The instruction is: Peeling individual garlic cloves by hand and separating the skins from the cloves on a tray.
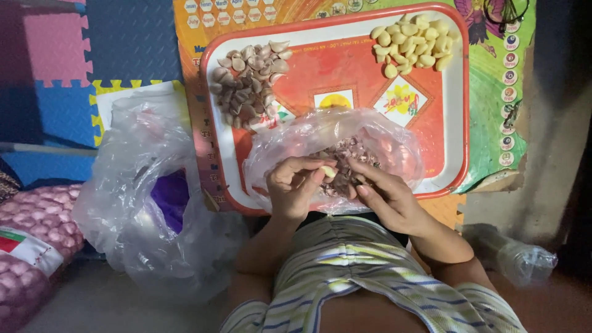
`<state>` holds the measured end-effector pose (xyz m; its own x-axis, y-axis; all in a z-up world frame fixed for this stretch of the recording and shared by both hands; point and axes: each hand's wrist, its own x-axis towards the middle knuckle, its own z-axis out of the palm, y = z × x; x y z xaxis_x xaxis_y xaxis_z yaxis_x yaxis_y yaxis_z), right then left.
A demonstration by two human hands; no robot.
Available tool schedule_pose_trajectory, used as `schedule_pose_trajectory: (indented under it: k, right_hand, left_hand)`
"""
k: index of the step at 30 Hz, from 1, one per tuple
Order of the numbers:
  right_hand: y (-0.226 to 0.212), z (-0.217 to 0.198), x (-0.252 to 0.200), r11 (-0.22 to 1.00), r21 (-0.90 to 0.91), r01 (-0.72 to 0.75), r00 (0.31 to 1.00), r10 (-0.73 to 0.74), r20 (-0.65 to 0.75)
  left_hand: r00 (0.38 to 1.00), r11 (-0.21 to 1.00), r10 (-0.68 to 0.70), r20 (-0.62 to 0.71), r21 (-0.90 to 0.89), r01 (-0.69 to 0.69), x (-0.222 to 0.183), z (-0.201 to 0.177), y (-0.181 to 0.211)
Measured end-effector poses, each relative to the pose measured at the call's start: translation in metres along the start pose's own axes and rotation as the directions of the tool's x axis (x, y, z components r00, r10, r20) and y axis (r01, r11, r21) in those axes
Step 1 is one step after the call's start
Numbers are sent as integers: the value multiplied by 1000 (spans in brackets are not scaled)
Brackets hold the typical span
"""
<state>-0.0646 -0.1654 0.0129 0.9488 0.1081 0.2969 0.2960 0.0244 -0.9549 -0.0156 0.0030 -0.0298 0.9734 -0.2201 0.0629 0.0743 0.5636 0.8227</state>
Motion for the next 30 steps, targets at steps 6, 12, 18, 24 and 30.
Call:
schedule_pose_trajectory:
  k: [6,12,18,24,30]
  right_hand:
    - [-8,4,6,999,-42,-1,1000,1,2]
    - [-7,3,6,1000,-31,5,1000,-5,12]
    - [-10,3,10,997,-67,40,999,-40,7]
    - [-3,0,2,993,-109,38,999,-39,-6]
    - [-10,2,5,998,-55,18,1000,-19,-2]
  left_hand:
    - [998,999,7,63,34,-9,-1,0,1]
    - [997,998,15,73,57,-19,-7,-2,-4]
    - [997,997,25,75,68,-30,-7,0,-3]
    - [996,997,26,89,72,-33,-3,6,3]
    - [991,997,44,123,62,-52,-2,3,2]
